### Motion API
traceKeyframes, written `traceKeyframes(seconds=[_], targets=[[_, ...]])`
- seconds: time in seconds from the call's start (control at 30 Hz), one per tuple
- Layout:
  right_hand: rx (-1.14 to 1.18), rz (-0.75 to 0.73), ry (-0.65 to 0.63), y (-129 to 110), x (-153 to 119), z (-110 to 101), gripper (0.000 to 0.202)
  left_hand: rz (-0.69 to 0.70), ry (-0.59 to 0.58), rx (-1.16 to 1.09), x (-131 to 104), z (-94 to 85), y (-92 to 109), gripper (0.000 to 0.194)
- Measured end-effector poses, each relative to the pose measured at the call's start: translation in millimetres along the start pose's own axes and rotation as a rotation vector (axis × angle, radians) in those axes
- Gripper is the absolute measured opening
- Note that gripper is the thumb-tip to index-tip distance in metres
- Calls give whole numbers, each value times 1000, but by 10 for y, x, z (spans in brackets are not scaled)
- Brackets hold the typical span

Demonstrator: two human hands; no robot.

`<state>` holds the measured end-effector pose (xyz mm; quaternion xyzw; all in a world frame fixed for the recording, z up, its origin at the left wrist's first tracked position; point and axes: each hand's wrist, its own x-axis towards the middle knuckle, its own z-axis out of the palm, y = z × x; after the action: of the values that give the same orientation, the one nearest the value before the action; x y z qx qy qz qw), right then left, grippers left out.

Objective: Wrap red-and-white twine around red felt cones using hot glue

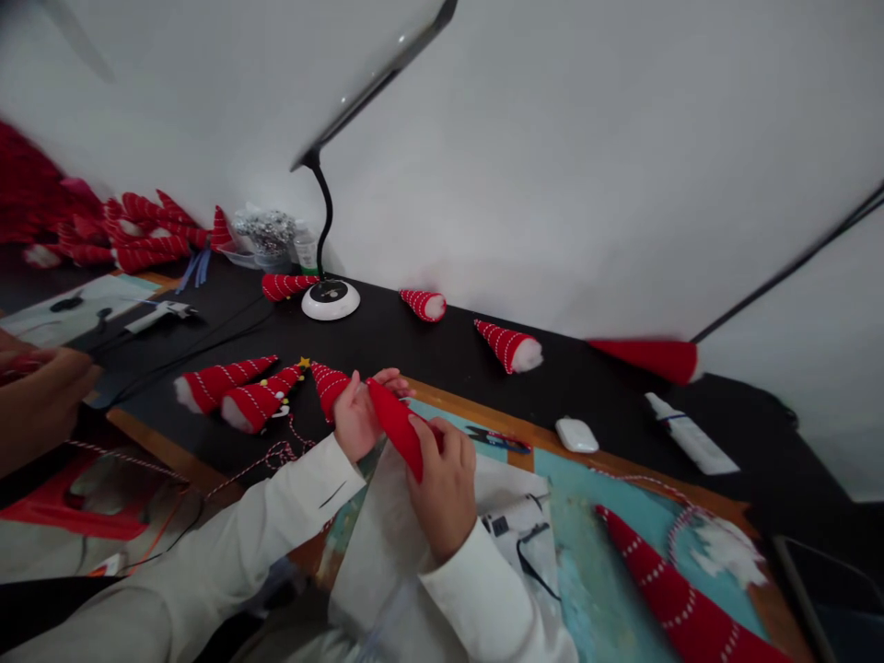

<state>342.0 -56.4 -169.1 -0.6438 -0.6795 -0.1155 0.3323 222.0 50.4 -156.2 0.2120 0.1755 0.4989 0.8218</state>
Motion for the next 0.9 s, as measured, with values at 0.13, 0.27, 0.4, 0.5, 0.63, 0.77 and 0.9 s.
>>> traceKeyframes(seconds=[0.13, 0.27, 0.4, 0.5, 0.63, 0.77, 0.9], targets=[[-16, -8, 19, -3, 13, 0, 42, 24, 2, 19, 2, -8, -14, 41], [-24, -49, 35, -1, 18, -11, 39, 50, 0, 36, 7, -18, -27, 36], [-29, -62, 35, -3, 23, -20, 40, 68, 10, 38, 4, -4, -31, 22], [-31, -57, 32, -4, 27, -17, 41, 64, 29, 47, 10, -2, -37, 19], [-20, -62, 12, 14, 22, -7, 43, 62, 71, 72, 32, -8, -57, 22], [-1, -58, -24, 51, 6, 14, 46, 57, 122, 100, 56, 2, -77, 34], [7, -72, 4, 72, -5, 40, 45, 67, 150, 119, 73, 11, -80, 39]])
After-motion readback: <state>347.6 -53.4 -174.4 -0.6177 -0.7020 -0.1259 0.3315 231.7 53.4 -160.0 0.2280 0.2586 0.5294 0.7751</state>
